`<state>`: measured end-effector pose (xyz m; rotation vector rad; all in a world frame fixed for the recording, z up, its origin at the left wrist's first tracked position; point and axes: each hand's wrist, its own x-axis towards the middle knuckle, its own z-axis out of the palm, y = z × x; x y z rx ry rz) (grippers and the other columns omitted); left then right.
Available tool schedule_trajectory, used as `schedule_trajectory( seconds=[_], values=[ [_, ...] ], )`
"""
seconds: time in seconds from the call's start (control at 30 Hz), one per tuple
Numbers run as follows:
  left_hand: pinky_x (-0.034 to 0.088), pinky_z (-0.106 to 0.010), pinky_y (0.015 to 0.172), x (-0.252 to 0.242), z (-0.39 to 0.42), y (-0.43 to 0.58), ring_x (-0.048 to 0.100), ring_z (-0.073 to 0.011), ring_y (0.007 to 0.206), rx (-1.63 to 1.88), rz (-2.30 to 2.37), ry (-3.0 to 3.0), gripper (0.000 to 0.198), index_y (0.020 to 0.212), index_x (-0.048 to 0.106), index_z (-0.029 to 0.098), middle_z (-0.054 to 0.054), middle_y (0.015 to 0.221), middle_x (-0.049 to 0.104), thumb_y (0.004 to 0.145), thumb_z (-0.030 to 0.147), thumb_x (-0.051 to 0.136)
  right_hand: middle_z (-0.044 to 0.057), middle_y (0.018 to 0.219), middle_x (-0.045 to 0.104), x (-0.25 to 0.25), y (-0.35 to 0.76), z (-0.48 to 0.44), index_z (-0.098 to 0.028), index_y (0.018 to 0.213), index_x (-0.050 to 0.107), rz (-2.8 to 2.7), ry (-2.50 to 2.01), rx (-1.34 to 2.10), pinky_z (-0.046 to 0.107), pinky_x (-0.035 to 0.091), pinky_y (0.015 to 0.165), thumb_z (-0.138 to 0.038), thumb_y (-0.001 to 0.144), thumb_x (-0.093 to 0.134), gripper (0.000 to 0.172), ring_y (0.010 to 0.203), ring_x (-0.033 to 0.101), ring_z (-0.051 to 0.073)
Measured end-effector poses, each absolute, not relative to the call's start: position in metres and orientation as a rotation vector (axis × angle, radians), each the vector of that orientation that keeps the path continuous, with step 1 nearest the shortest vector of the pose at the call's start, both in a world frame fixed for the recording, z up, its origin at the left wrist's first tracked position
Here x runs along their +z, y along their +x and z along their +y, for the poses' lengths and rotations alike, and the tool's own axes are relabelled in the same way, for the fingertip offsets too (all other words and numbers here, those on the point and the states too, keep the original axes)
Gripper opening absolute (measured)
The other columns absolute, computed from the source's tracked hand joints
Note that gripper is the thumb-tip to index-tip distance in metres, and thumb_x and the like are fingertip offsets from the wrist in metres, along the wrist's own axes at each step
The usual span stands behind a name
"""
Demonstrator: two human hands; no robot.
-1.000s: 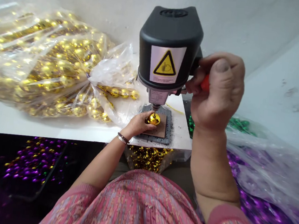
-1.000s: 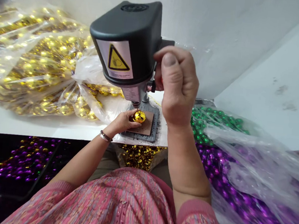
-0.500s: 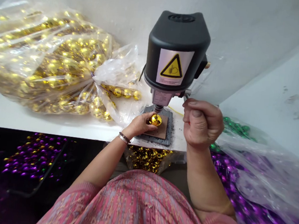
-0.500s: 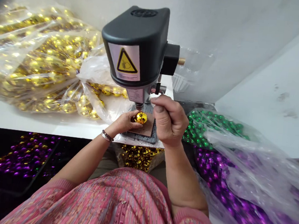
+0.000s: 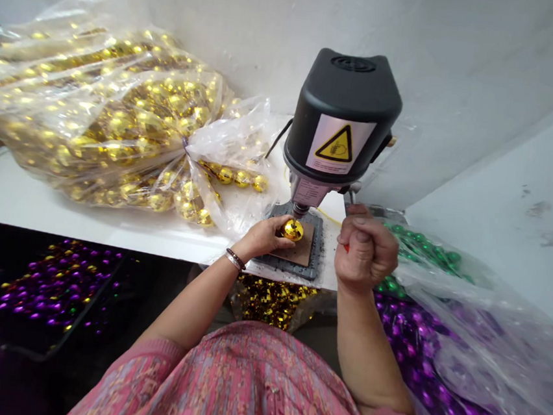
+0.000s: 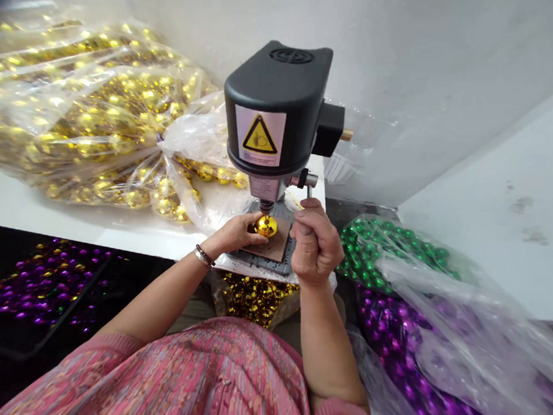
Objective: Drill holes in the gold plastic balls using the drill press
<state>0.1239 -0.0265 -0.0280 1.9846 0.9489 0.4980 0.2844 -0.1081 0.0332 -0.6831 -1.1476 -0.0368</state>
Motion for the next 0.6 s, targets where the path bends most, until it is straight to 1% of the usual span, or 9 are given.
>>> schedule_trajectory(
  seconds=[0.07,0.17,0.23,0.3,0.37,0.43,0.53,0.6],
  values=[
    [0.052,-0.028,0.088,-0.026,-0.027,0.124,0.068,-0.0212,0.098,0.495,0.947,1.977,0.051,0.122,0.069,0.019,-0.003,0.110,0.075,0.073,0.027,0.080,-0.007,0.053,0.044,0.035,0.283,-0.109,-0.032,0.096,0.068,-1.139,-0.681,-0.038,0.039,0.060,0.084,-0.032,0.089,0.056,0.014,0.049,0.047,0.006],
    [0.052,-0.029,0.089,-0.023,-0.029,0.126,0.069,-0.0212,0.099,0.489,0.976,1.939,0.054,0.125,0.068,0.019,-0.002,0.112,0.075,0.072,0.025,0.080,-0.006,0.056,0.045,0.052,0.281,-0.110,-0.030,0.098,0.068,-1.107,-0.702,-0.005,0.031,0.056,0.069,-0.031,0.090,0.056,0.015,0.049,0.048,0.006],
    [0.052,-0.030,0.092,-0.022,-0.031,0.127,0.068,-0.0219,0.102,0.499,1.000,1.926,0.057,0.126,0.067,0.019,-0.002,0.115,0.075,0.071,0.023,0.081,-0.006,0.057,0.045,0.073,0.280,-0.108,-0.029,0.100,0.068,-1.077,-0.713,0.026,0.024,0.049,0.060,-0.033,0.092,0.055,0.016,0.051,0.049,0.005],
    [0.052,-0.030,0.094,-0.021,-0.033,0.126,0.068,-0.0227,0.105,0.523,1.004,1.922,0.060,0.127,0.067,0.019,-0.003,0.118,0.074,0.069,0.021,0.081,-0.006,0.057,0.044,0.095,0.279,-0.102,-0.026,0.100,0.067,-1.027,-0.727,0.043,0.020,0.042,0.055,-0.036,0.095,0.051,0.019,0.052,0.049,0.003],
    [0.052,-0.031,0.095,-0.021,-0.036,0.121,0.068,-0.0228,0.105,0.530,0.982,1.907,0.062,0.129,0.066,0.018,-0.004,0.117,0.074,0.068,0.019,0.081,-0.006,0.056,0.042,0.114,0.279,-0.094,-0.021,0.094,0.064,-0.984,-0.748,0.108,0.016,0.034,0.048,-0.039,0.097,0.048,0.025,0.048,0.045,0.001],
    [0.052,-0.033,0.096,-0.020,-0.039,0.112,0.068,-0.0230,0.105,0.497,0.924,1.888,0.065,0.131,0.065,0.018,-0.006,0.117,0.074,0.068,0.020,0.082,-0.007,0.053,0.041,0.126,0.280,-0.087,-0.018,0.088,0.061,-0.958,-0.735,0.172,0.015,0.027,0.043,-0.039,0.097,0.047,0.027,0.044,0.040,0.000],
    [0.052,-0.035,0.097,-0.018,-0.041,0.093,0.067,-0.0246,0.108,0.417,0.794,1.878,0.076,0.134,0.065,0.018,-0.009,0.123,0.073,0.062,0.026,0.088,-0.007,0.054,0.040,0.130,0.280,-0.083,-0.016,0.084,0.059,-0.933,-0.698,0.202,0.014,0.026,0.040,-0.039,0.096,0.048,0.028,0.043,0.039,0.000],
    [0.054,-0.035,0.093,-0.016,-0.036,0.082,0.068,-0.0239,0.104,0.405,0.780,1.885,0.077,0.135,0.065,0.018,-0.010,0.123,0.073,0.063,0.033,0.088,-0.007,0.057,0.042,0.128,0.279,-0.083,-0.016,0.083,0.057,-0.914,-0.683,0.199,0.014,0.027,0.040,-0.039,0.096,0.049,0.027,0.044,0.042,-0.001]
  ],
)
